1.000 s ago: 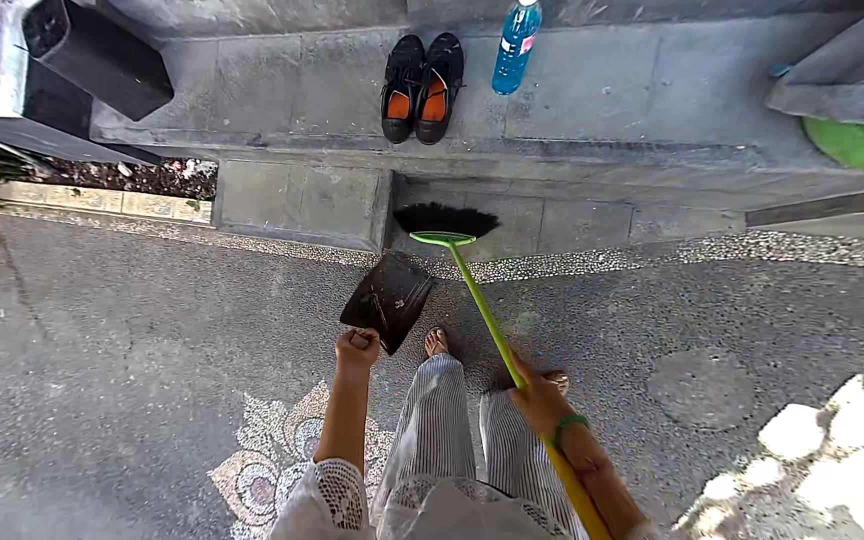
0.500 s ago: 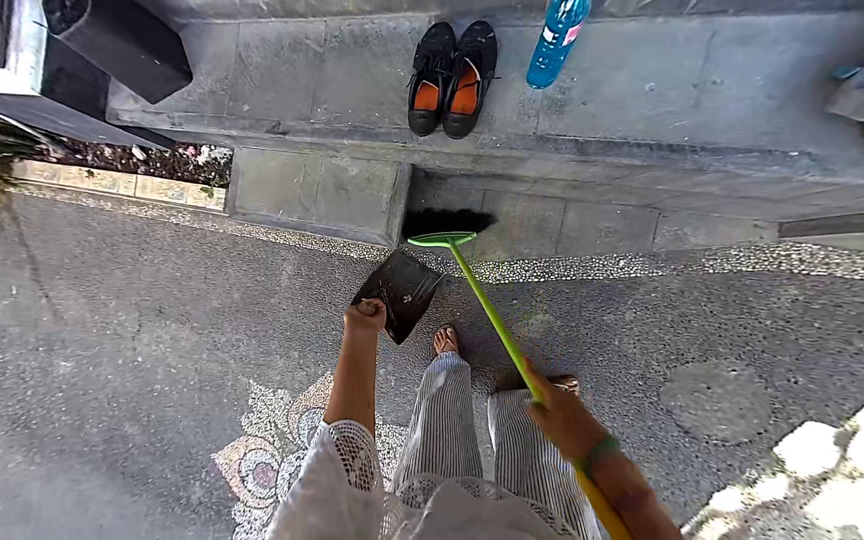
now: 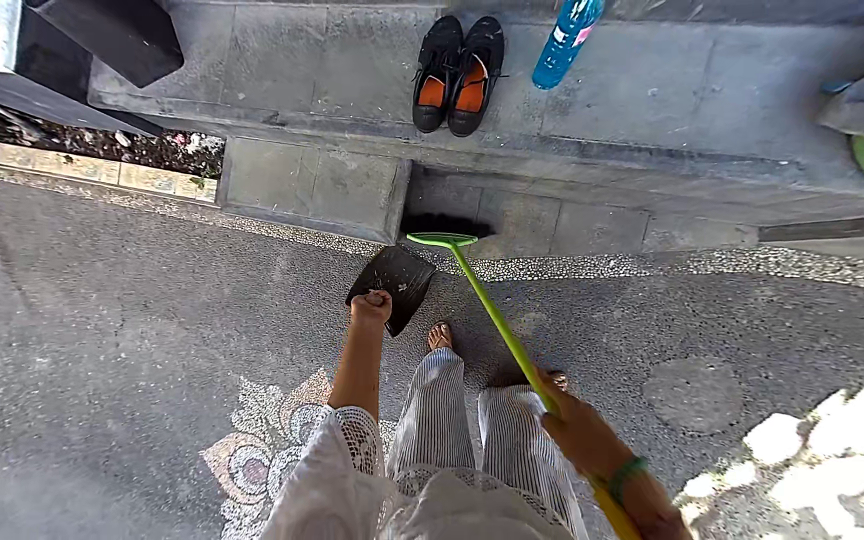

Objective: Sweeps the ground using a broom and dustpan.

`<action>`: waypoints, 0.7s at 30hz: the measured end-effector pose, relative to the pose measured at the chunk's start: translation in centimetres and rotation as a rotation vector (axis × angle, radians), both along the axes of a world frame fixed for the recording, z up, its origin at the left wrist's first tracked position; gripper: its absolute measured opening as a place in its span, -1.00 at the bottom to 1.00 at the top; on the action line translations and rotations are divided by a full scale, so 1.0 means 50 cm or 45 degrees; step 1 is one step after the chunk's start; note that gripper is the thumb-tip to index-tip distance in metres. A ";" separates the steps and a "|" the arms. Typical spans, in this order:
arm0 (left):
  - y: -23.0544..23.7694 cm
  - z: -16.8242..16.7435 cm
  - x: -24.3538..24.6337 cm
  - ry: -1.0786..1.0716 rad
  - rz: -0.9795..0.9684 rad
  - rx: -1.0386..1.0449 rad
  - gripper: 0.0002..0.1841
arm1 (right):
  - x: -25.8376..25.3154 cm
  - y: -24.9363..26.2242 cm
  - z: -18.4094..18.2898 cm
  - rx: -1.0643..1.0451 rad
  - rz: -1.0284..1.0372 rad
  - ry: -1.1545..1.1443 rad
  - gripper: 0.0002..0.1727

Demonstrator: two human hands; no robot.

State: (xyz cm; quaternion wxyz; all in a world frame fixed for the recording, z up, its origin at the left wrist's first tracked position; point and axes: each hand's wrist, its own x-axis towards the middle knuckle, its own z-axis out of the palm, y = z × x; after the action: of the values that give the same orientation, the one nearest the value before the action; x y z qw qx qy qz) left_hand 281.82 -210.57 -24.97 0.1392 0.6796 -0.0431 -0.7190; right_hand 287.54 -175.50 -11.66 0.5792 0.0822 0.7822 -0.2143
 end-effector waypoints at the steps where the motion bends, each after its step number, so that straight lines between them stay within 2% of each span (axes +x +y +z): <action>1: 0.001 -0.001 0.001 -0.007 0.004 0.001 -0.68 | 0.005 0.024 0.031 0.010 -0.045 -0.006 -0.08; 3: 0.009 -0.003 -0.002 -0.017 0.008 -0.003 -0.69 | 0.000 0.039 0.053 0.060 -0.075 0.051 -0.07; 4: 0.014 -0.003 -0.004 -0.017 0.008 -0.002 -0.69 | -0.012 0.030 0.041 0.092 -0.056 0.105 -0.06; 7: 0.017 -0.003 -0.008 -0.011 0.017 -0.005 -0.66 | -0.038 -0.029 -0.076 0.131 0.027 0.129 -0.06; 9: 0.016 -0.009 -0.004 -0.006 0.015 0.003 -0.66 | -0.004 -0.070 -0.152 0.129 0.071 0.031 -0.03; 10: 0.014 -0.012 0.000 -0.001 0.006 0.011 -0.65 | 0.029 -0.083 -0.166 0.116 0.077 -0.020 -0.02; 13: 0.009 -0.018 0.031 0.046 -0.035 0.013 -0.69 | 0.112 -0.062 -0.126 0.033 0.033 -0.118 -0.05; 18: -0.005 -0.001 0.110 0.038 -0.118 0.019 -0.70 | 0.143 0.039 0.050 -0.020 -0.040 -0.066 -0.07; 19: -0.004 0.008 0.121 0.032 -0.111 0.029 -0.68 | 0.134 0.055 0.063 -0.007 -0.051 -0.021 -0.07; 21: 0.003 0.013 0.138 0.017 -0.099 0.041 -0.66 | 0.092 0.068 0.039 0.034 -0.077 0.057 -0.08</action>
State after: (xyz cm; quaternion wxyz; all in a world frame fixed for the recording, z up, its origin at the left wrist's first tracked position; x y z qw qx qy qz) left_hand 288.70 -210.41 -24.32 0.1004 0.6747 -0.0569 -0.7290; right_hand 292.14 -172.10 -9.71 0.5535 0.1088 0.7950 -0.2230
